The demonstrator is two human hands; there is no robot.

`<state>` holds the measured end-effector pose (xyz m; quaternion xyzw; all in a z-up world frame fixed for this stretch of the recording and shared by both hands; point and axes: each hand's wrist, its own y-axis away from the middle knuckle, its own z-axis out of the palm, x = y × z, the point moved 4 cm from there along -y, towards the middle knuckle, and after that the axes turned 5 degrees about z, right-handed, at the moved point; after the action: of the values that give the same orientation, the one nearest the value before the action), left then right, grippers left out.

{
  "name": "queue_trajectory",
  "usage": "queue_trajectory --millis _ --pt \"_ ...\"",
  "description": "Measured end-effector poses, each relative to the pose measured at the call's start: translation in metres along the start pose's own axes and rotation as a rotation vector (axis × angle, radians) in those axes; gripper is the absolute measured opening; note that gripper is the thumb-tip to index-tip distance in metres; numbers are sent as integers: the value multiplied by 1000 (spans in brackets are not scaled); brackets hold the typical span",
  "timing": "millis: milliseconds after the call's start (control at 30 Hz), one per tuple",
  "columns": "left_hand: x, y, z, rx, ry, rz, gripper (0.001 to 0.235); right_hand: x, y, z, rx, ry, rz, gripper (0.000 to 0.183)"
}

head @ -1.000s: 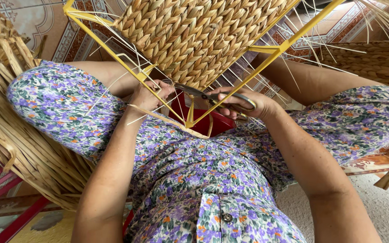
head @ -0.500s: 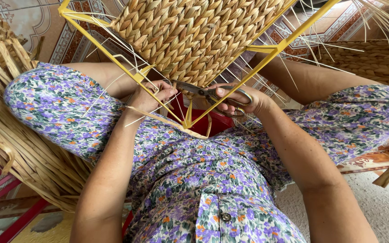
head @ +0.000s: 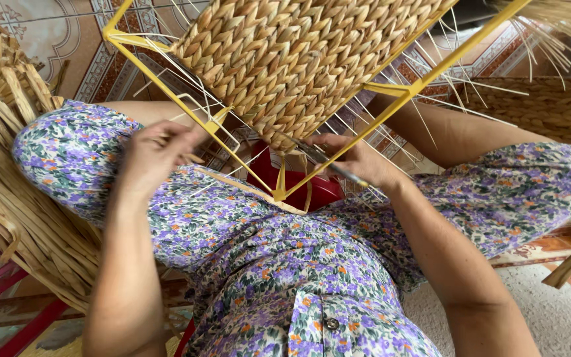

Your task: The person weaves dried palm leaves into a rectangular basket frame, then uses shears to trim excess strands and continues weaving the base.

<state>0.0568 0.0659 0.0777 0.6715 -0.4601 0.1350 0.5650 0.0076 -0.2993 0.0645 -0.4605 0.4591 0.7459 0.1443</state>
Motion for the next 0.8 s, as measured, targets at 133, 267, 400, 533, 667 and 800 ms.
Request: queue_trajectory --millis 133,267,400,533,667,800 --pt "54 15 -46 433 -803 358 21 -30 2 10 261 478 96 68" --pt "70 3 -59 501 -311 393 18 -60 10 9 59 228 -137 66" --pt "70 -13 -60 467 -529 487 10 -48 53 -17 -158 243 285 70" --pt "58 -35 -38 235 -599 489 10 -37 75 -39 122 272 353 69" --pt "57 -69 0 10 -249 522 12 -30 51 -22 382 60 130 64" --pt "70 -98 34 -15 -410 756 18 -33 12 4 569 627 175 65"
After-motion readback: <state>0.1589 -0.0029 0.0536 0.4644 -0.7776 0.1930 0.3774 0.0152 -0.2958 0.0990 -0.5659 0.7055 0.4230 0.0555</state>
